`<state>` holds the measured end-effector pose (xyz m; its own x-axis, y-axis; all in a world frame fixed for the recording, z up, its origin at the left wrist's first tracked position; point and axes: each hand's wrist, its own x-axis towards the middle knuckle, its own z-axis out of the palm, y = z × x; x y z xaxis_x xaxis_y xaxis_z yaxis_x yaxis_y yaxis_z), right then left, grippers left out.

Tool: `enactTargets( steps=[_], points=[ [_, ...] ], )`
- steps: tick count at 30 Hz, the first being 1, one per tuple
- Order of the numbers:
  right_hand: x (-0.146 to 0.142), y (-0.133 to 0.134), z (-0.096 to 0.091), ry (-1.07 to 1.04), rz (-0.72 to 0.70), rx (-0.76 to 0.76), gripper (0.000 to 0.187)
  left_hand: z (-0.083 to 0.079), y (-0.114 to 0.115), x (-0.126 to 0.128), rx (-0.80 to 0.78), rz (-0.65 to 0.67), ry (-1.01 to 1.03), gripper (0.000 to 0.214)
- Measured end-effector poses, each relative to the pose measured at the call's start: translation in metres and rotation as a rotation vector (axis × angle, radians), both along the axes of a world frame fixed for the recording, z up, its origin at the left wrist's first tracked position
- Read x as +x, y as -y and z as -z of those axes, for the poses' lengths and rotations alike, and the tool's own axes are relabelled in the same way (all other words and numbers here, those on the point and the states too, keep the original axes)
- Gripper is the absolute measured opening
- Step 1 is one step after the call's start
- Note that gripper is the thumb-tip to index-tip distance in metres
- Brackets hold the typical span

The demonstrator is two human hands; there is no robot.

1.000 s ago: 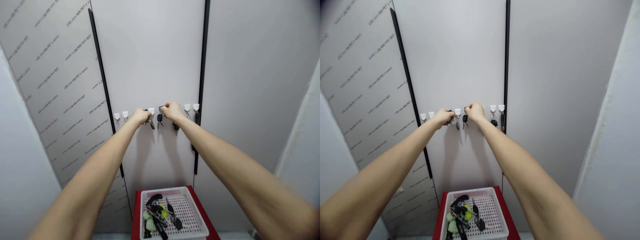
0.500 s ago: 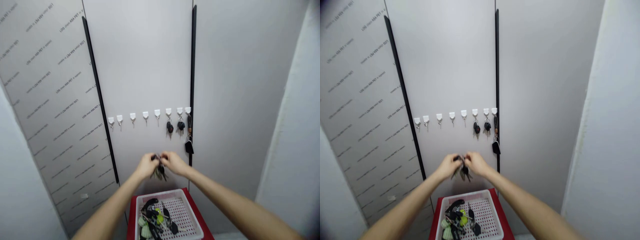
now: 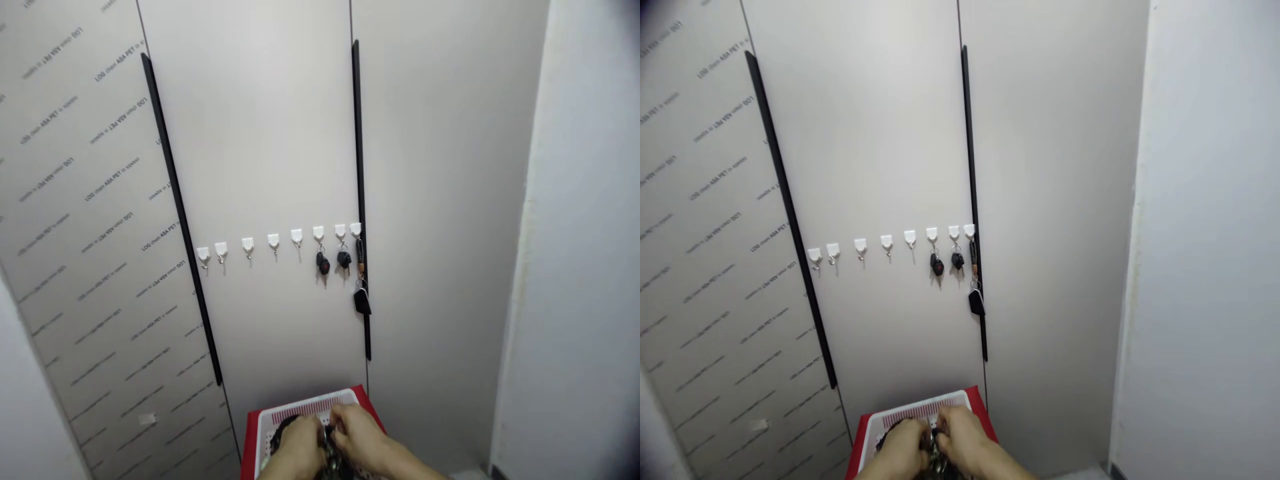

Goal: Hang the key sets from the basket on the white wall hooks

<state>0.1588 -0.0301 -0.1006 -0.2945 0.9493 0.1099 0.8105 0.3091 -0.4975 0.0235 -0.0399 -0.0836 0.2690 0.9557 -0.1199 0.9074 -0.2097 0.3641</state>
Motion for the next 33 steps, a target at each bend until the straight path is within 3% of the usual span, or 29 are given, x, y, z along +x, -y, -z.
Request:
enactTargets(
  steps=[2,4,8,11,14,20,28,30,33],
  points=[
    [0.006,-0.006,-0.021,-0.039,-0.025,0.021,0.018,-0.011,-0.008,0.001,-0.036,0.011,-0.033,0.026],
    [0.016,-0.019,-0.06,-0.137,0.019,0.155,0.019,-0.035,-0.023,0.005,0.015,0.018,0.023,0.024],
    [0.036,-0.055,-0.156,-0.399,0.398,0.585,0.03,-0.114,-0.067,0.023,0.323,-0.079,0.366,0.032],
    [0.039,-0.077,-0.201,-0.396,0.51,0.709,0.036,-0.171,-0.091,0.043,0.507,-0.256,0.551,0.041],
    [0.034,-0.089,-0.213,-0.348,0.538,0.709,0.037,-0.199,-0.102,0.061,0.554,-0.343,0.598,0.041],
    [0.037,-0.092,-0.215,-0.38,0.519,0.776,0.024,-0.209,-0.106,0.066,0.592,-0.303,0.512,0.022],
    [0.041,-0.083,-0.268,-0.326,0.394,0.903,0.024,-0.261,-0.096,0.06,0.736,-0.214,0.521,0.025],
    [0.035,-0.077,-0.266,-0.305,0.308,0.896,0.024,-0.262,-0.094,0.056,0.739,-0.163,0.485,0.025],
    [0.025,-0.07,-0.248,-0.244,0.185,0.855,0.022,-0.254,-0.093,0.048,0.715,-0.146,0.403,0.025]
  ],
)
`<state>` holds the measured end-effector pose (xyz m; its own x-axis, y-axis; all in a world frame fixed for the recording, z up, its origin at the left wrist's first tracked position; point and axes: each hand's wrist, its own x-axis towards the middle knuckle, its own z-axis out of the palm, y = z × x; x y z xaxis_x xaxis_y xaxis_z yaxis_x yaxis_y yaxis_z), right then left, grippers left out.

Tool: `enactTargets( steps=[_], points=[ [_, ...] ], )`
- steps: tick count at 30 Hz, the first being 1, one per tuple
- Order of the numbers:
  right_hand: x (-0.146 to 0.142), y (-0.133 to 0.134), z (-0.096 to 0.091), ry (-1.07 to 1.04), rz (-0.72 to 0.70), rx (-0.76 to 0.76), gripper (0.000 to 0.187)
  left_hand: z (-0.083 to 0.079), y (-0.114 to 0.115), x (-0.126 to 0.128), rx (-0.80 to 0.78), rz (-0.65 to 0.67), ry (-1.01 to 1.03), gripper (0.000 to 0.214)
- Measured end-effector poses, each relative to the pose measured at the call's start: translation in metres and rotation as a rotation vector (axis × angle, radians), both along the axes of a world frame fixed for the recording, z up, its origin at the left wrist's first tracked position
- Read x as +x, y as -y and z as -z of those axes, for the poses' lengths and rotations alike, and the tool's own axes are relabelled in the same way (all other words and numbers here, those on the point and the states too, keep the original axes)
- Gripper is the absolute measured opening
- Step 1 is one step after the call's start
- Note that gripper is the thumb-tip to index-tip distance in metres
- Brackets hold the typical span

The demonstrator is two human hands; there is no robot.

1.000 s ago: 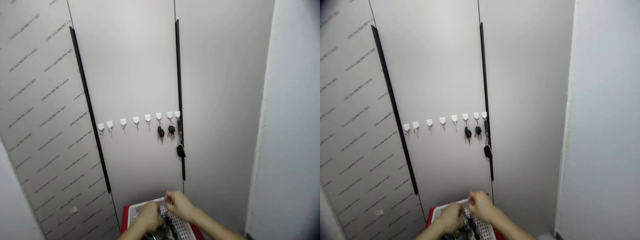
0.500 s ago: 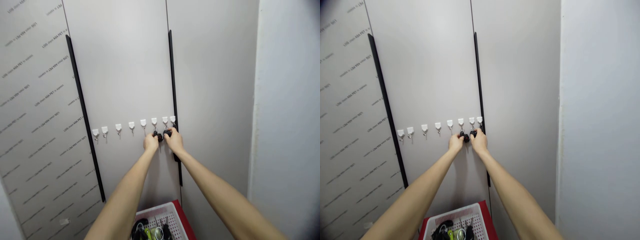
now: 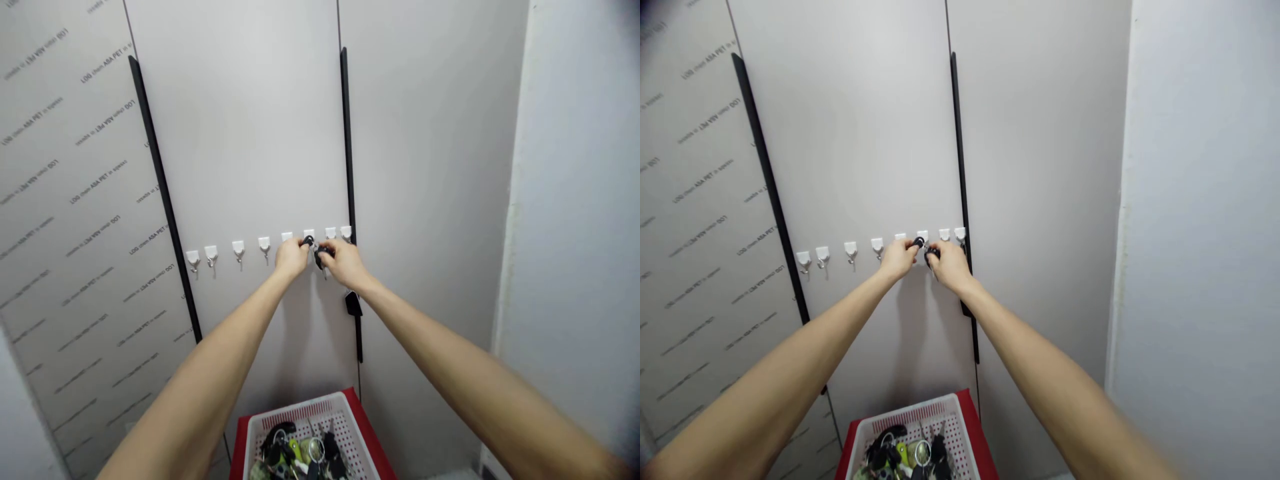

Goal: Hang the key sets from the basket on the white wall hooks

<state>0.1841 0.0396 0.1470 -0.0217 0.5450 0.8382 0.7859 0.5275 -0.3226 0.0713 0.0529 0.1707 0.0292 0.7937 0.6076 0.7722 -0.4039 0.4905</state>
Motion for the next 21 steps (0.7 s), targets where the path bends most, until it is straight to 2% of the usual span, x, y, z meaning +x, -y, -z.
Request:
enactTargets(
  steps=[3,8,12,15,18,20,21],
  points=[
    [-0.005,0.001,0.021,0.002,-0.021,-0.06,0.022,0.0,0.001,-0.003,-0.007,-0.07,-0.05,0.025],
    [0.001,-0.001,0.035,-0.056,-0.029,-0.12,0.021,-0.02,0.004,0.01,0.098,-0.137,-0.166,0.026],
    [0.008,0.004,0.042,-0.058,-0.071,-0.167,0.021,-0.027,0.002,0.015,0.113,-0.129,-0.086,0.027],
    [0.009,0.009,0.054,-0.061,-0.108,-0.229,0.023,-0.026,-0.003,0.01,0.109,-0.102,0.002,0.026],
    [0.005,0.016,0.073,-0.049,-0.151,-0.286,0.025,-0.018,-0.002,-0.003,0.074,-0.018,0.08,0.026],
    [0.0,0.022,0.092,-0.026,-0.195,-0.353,0.026,0.001,0.006,-0.014,0.043,0.07,0.098,0.026],
    [-0.003,0.027,0.103,-0.008,-0.217,-0.398,0.026,0.015,0.013,-0.02,0.02,0.119,0.095,0.026]
  ],
)
